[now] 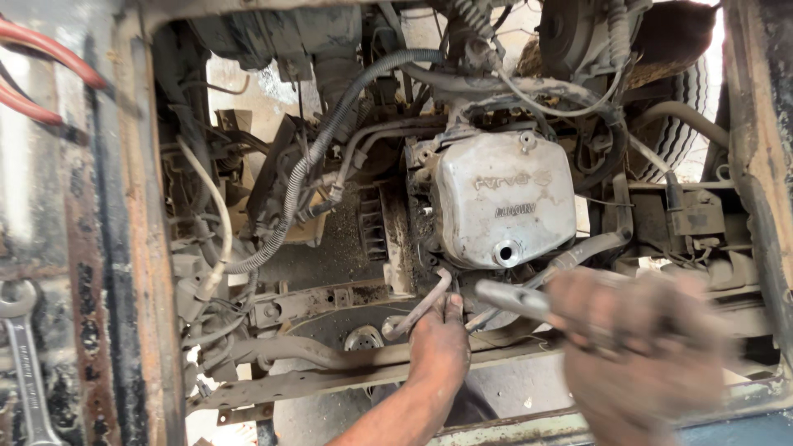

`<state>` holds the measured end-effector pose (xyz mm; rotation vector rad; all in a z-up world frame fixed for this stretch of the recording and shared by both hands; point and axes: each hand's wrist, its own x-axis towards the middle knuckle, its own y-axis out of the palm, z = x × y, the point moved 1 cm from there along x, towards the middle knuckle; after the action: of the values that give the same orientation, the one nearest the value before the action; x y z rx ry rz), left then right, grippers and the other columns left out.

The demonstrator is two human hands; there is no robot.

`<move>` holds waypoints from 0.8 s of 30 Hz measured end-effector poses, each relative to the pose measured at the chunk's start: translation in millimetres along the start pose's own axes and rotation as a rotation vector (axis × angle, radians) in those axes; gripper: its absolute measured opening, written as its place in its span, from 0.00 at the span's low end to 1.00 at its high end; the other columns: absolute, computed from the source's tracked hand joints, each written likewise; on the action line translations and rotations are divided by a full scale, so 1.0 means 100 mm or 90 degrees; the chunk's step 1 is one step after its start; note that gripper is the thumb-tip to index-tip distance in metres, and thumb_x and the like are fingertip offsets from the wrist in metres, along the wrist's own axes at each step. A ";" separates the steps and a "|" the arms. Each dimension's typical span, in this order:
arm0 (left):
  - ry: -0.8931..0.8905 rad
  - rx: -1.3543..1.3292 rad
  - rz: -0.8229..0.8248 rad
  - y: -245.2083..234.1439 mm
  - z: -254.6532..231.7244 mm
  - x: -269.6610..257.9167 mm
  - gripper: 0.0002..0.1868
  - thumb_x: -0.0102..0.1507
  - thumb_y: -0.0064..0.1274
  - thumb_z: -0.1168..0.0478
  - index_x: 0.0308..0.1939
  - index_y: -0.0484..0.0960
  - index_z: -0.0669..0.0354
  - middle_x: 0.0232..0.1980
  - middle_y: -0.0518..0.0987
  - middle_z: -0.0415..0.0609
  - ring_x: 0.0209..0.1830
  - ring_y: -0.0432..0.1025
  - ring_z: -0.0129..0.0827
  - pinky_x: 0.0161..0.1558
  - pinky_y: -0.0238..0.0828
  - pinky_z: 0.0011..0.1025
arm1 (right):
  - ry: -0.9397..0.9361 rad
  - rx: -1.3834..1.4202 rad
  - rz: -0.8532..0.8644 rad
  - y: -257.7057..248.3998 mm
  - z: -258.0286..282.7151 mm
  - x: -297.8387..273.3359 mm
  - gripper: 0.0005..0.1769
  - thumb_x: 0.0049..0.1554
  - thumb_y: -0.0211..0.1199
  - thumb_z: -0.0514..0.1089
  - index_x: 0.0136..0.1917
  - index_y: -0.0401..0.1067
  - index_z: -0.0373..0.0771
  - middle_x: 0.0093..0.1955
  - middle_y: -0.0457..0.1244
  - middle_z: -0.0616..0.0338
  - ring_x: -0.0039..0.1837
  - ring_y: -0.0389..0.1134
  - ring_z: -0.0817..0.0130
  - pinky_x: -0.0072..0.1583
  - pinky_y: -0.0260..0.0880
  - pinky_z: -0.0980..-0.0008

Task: The person works on a vehicle engine, using a wrench to loosen bolts on a component and a pair of pliers to remove a hose clamp. The person then disconnects a hose from the engine part.

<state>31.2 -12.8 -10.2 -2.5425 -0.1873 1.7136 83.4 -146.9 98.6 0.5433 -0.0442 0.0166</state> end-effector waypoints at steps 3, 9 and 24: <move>0.072 0.042 -0.040 0.02 0.01 0.04 0.23 0.71 0.40 0.47 0.61 0.79 0.56 0.55 0.81 0.62 0.58 0.74 0.49 0.61 0.66 0.44 | -0.108 -0.147 0.010 0.23 -0.46 0.04 0.24 0.63 0.43 0.44 0.25 0.53 0.44 0.21 0.45 0.65 0.23 0.43 0.72 0.30 0.52 0.63; 0.033 0.027 -0.009 0.01 0.06 0.07 0.20 0.70 0.41 0.49 0.55 0.83 0.53 0.53 0.83 0.58 0.56 0.78 0.46 0.59 0.69 0.43 | -0.098 -0.168 0.004 0.27 -0.60 -0.01 0.22 0.64 0.42 0.43 0.28 0.52 0.43 0.21 0.44 0.63 0.24 0.42 0.73 0.31 0.50 0.64; -0.015 0.084 0.005 -0.03 -0.09 0.03 0.22 0.70 0.41 0.45 0.59 0.79 0.51 0.57 0.80 0.61 0.60 0.73 0.55 0.62 0.67 0.46 | -0.105 -0.159 0.002 0.29 -0.60 -0.05 0.23 0.63 0.46 0.47 0.27 0.55 0.44 0.22 0.47 0.62 0.24 0.46 0.70 0.34 0.54 0.60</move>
<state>40.6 -9.6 -8.9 -2.4335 -0.0626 1.6985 80.3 -90.9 62.6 0.2940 -0.2055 -0.0304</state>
